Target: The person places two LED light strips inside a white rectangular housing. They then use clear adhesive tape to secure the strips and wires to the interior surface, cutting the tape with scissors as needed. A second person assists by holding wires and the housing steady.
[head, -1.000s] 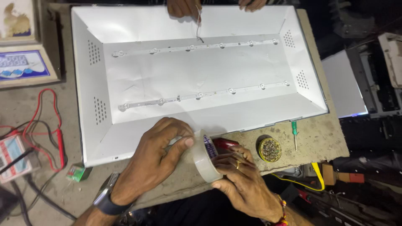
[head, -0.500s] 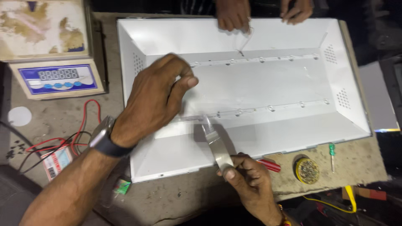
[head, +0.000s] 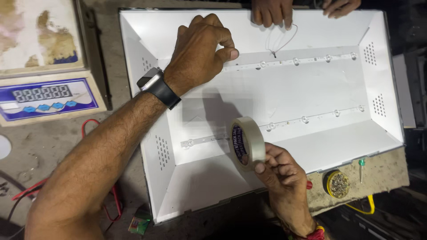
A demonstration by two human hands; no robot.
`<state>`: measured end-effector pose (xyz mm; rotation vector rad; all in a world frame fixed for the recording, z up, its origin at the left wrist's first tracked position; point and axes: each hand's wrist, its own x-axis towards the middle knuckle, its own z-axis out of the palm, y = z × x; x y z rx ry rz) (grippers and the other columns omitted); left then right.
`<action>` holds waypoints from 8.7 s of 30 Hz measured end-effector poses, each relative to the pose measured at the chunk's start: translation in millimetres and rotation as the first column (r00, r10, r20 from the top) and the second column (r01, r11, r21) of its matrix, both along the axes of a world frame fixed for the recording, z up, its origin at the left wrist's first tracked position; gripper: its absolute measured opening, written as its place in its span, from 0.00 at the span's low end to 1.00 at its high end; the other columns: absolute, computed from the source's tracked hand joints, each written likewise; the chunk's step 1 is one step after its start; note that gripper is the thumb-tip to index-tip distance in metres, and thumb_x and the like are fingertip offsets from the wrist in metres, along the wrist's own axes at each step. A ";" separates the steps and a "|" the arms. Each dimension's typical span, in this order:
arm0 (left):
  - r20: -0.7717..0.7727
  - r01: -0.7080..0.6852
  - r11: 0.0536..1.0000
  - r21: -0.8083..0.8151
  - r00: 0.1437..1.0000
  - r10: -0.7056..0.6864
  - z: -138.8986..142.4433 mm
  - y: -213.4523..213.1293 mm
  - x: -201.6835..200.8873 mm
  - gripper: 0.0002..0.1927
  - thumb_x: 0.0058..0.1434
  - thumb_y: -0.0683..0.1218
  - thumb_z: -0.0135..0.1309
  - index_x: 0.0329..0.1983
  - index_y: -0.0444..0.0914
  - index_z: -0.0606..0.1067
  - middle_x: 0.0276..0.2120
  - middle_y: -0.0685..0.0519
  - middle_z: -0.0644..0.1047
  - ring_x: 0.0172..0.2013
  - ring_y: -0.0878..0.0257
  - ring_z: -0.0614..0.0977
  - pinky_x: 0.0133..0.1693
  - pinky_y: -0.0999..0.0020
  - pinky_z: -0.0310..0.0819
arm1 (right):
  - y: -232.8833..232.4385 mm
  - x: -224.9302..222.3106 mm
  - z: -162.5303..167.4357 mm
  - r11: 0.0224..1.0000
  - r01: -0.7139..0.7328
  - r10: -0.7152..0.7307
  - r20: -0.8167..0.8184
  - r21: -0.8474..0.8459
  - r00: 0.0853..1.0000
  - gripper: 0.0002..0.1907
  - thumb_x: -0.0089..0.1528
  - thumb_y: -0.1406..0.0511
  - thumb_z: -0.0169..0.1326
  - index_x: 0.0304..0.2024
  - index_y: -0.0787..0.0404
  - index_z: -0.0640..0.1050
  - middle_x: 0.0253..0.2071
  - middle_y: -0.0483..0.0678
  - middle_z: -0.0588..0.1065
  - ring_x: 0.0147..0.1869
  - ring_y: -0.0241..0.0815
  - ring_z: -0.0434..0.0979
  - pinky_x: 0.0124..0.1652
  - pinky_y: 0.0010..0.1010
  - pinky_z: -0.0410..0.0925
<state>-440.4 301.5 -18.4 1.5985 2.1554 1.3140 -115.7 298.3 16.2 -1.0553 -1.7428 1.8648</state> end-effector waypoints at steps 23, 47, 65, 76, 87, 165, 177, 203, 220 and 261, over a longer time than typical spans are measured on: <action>-0.396 -0.142 0.972 -0.187 0.916 0.058 -47.6 72.6 30.9 0.08 0.57 0.49 0.65 0.28 0.41 0.83 0.26 0.54 0.76 0.34 0.60 0.69 0.40 0.56 0.56 | 68.9 -34.6 3.6 0.988 0.092 -0.100 0.056 0.123 0.993 0.18 0.63 0.71 0.57 0.55 0.68 0.73 0.34 0.51 0.81 0.42 0.36 0.82 0.45 0.31 0.77; -0.354 -0.297 0.918 -0.261 0.915 0.196 -33.2 53.0 14.8 0.26 0.52 0.58 0.67 0.43 0.34 0.78 0.28 0.52 0.76 0.30 0.59 0.70 0.38 0.56 0.57 | 71.4 -45.8 -6.3 0.993 0.047 -0.051 0.039 0.105 0.998 0.17 0.62 0.71 0.59 0.52 0.68 0.72 0.40 0.46 0.76 0.43 0.33 0.75 0.45 0.24 0.73; -0.441 0.100 0.812 -0.575 0.798 -0.410 -41.2 19.4 45.2 0.46 0.65 0.75 0.26 0.71 0.36 0.58 0.72 0.44 0.54 0.72 0.51 0.47 0.66 0.34 0.25 | 75.6 -33.9 -22.7 0.998 0.054 -0.054 -0.024 -0.011 0.998 0.18 0.62 0.70 0.61 0.52 0.66 0.72 0.37 0.47 0.76 0.42 0.32 0.76 0.45 0.23 0.72; -0.382 0.102 0.683 -0.724 0.765 -0.519 -18.8 13.1 46.1 0.38 0.63 0.71 0.34 0.73 0.54 0.53 0.77 0.46 0.40 0.71 0.42 0.30 0.61 0.26 0.13 | 63.7 -30.9 -19.4 0.996 0.013 -0.018 -0.048 -0.092 0.999 0.14 0.66 0.60 0.54 0.48 0.64 0.75 0.40 0.47 0.78 0.47 0.33 0.76 0.49 0.27 0.71; 0.001 0.340 0.768 -0.542 0.915 -0.404 18.3 -22.1 78.6 0.46 0.52 0.33 0.54 0.74 0.33 0.51 0.72 0.41 0.56 0.75 0.51 0.47 0.71 0.42 0.35 | 64.4 -23.0 -22.9 0.992 -0.089 0.074 -0.165 -0.086 0.984 0.18 0.72 0.56 0.47 0.43 0.66 0.76 0.36 0.48 0.78 0.41 0.35 0.76 0.43 0.28 0.71; 0.773 -0.042 0.996 -0.081 0.628 0.090 -0.1 -59.0 202.6 0.73 0.48 0.68 0.67 0.79 0.35 0.33 0.66 0.29 0.70 0.68 0.44 0.73 0.69 0.47 0.58 | 150.1 389.9 -108.7 0.473 0.806 -0.850 0.053 -0.356 0.523 0.32 0.68 0.34 0.43 0.30 0.51 0.65 0.24 0.40 0.66 0.25 0.36 0.61 0.26 0.28 0.55; 0.693 -0.080 0.980 -0.181 0.697 0.185 13.5 -36.5 203.7 0.75 0.44 0.76 0.60 0.75 0.32 0.31 0.64 0.26 0.70 0.66 0.35 0.71 0.61 0.31 0.61 | 227.6 484.9 -152.1 0.225 0.922 -0.974 -0.054 -0.314 0.219 0.21 0.72 0.46 0.51 0.42 0.56 0.72 0.33 0.43 0.68 0.31 0.36 0.62 0.36 0.26 0.60; 0.585 0.023 0.999 -0.045 0.811 0.008 36.0 -38.4 205.8 0.78 0.38 0.60 0.75 0.77 0.32 0.33 0.56 0.39 0.79 0.60 0.48 0.80 0.64 0.49 0.72 | 172.8 79.3 -17.3 0.977 0.078 -0.104 -0.122 -0.199 0.987 0.14 0.69 0.63 0.55 0.39 0.72 0.78 0.24 0.51 0.78 0.21 0.36 0.79 0.22 0.23 0.74; 0.802 0.110 0.901 0.420 0.419 -0.425 42.0 -74.6 221.1 0.69 0.53 0.71 0.63 0.82 0.36 0.36 0.57 0.32 0.75 0.54 0.38 0.82 0.60 0.39 0.80 | 223.0 358.9 -48.6 0.899 0.346 -0.437 -0.549 -0.267 0.713 0.12 0.74 0.65 0.50 0.36 0.64 0.73 0.29 0.50 0.74 0.25 0.35 0.70 0.24 0.20 0.62; -0.447 -0.430 0.390 -0.814 0.893 0.051 47.4 -43.8 475.5 0.54 0.44 0.66 0.62 0.74 0.50 0.57 0.71 0.46 0.58 0.69 0.43 0.59 0.60 0.44 0.58 | 240.7 477.6 -201.0 0.659 0.422 -0.660 -0.209 -0.623 0.722 0.22 0.75 0.47 0.49 0.51 0.58 0.72 0.44 0.51 0.75 0.46 0.48 0.76 0.48 0.39 0.69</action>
